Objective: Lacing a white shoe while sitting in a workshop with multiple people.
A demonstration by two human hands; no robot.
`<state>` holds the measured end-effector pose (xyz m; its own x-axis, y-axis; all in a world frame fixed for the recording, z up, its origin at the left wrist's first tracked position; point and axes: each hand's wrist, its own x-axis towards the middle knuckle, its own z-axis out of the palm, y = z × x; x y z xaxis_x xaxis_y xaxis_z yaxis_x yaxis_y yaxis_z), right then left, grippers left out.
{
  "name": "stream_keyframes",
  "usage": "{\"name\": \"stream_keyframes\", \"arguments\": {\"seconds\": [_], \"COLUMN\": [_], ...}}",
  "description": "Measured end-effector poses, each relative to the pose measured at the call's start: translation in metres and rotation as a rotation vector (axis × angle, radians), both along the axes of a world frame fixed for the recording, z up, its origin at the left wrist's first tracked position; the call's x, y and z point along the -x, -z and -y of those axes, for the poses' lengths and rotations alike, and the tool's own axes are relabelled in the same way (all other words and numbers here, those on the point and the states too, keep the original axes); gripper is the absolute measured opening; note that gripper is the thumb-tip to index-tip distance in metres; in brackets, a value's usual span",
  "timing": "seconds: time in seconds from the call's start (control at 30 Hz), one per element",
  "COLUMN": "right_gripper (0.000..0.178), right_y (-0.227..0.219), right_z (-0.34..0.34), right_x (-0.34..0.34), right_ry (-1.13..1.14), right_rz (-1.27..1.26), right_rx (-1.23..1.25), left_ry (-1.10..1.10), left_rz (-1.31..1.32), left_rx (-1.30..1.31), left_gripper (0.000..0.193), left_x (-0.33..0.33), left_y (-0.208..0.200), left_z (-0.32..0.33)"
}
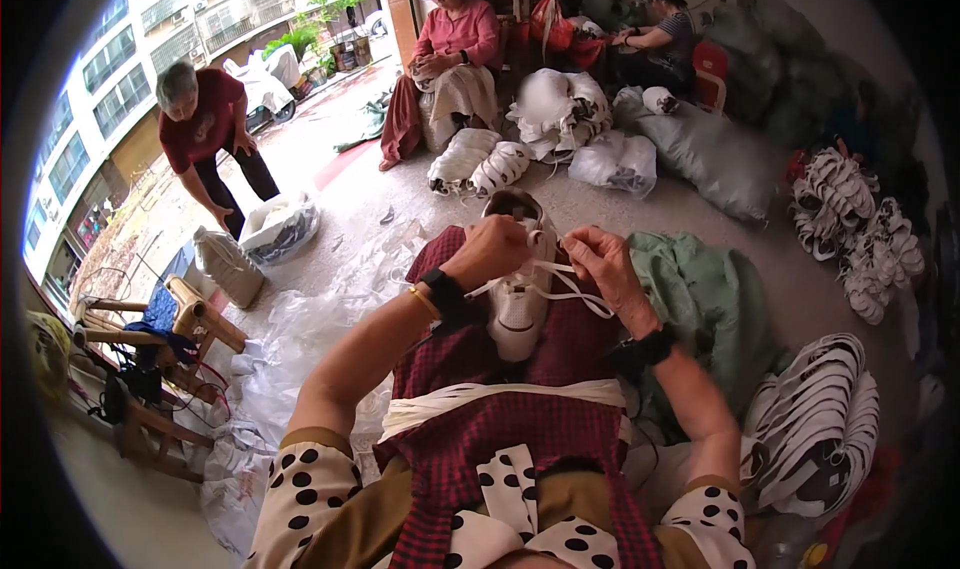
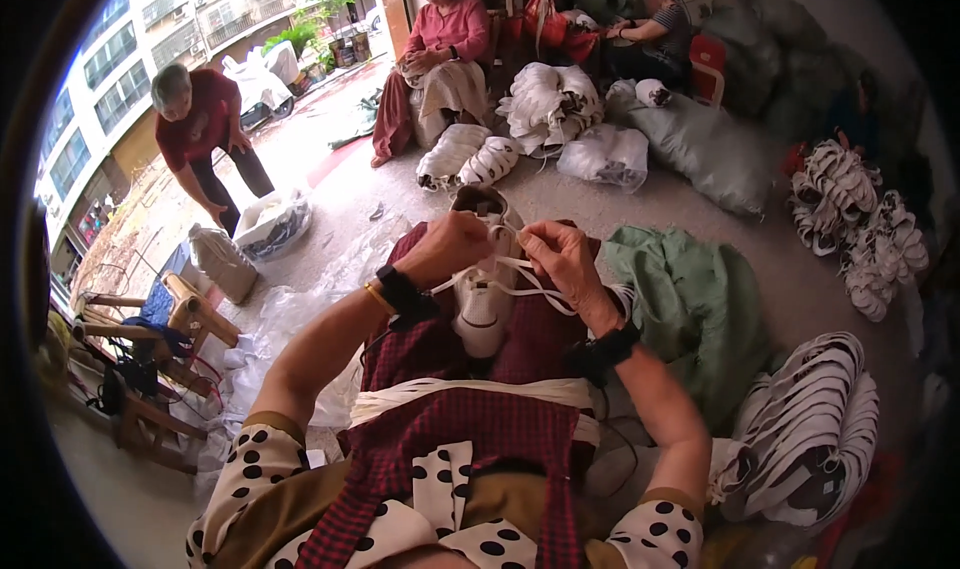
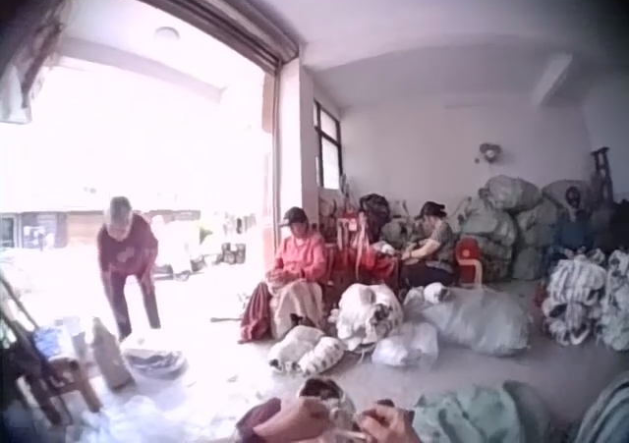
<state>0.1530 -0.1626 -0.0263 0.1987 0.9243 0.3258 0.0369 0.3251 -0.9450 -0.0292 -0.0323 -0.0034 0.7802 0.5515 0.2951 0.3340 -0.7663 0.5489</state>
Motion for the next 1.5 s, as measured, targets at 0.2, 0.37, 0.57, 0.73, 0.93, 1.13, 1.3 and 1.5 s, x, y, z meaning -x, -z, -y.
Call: {"name": "stream_keyframes", "arguments": {"seconds": [0.2, 0.37, 0.57, 0.73, 0.93, 1.13, 1.3, 1.5], "right_gripper": [0.021, 0.017, 0.014, 0.016, 0.019, 0.017, 0.019, 0.017], "right_y": [0.006, 0.011, 0.008, 0.005, 0.015, 0.012, 0.004, -0.017], "right_z": [-0.015, -0.031, -0.037, -0.04, -0.042, -0.042, -0.043, -0.046], "right_x": [0.007, 0.018, 0.027, 0.024, 0.015, 0.017, 0.025, 0.037], "right_ry": [0.186, 0.309, 0.32, 0.242, -0.059, -0.063, 0.031, 0.119], "right_rz": [0.411, 0.712, 0.82, 0.795, 0.305, 0.38, 0.631, 1.093], "right_rx": [-0.112, -0.114, -0.115, -0.074, 0.189, 0.234, 0.087, -0.08], "left_ry": [0.089, 0.152, 0.113, 0.174, 0.237, -0.005, 0.131, 0.081], "left_rz": [0.314, 0.507, 0.471, 0.451, 0.295, 0.033, -0.042, 0.131], "left_rx": [0.553, 0.898, 0.725, 0.603, 0.276, -0.107, 0.124, 0.2], "left_gripper": [0.031, 0.041, 0.046, 0.047, 0.043, 0.051, 0.069, 0.068], "left_x": [0.021, 0.041, 0.065, 0.073, 0.065, 0.025, 0.021, 0.028], "left_y": [-0.008, 0.0, 0.011, 0.011, 0.008, 0.009, -0.003, 0.008], "left_z": [0.001, 0.0, 0.014, 0.028, 0.014, -0.042, -0.045, -0.035]}}
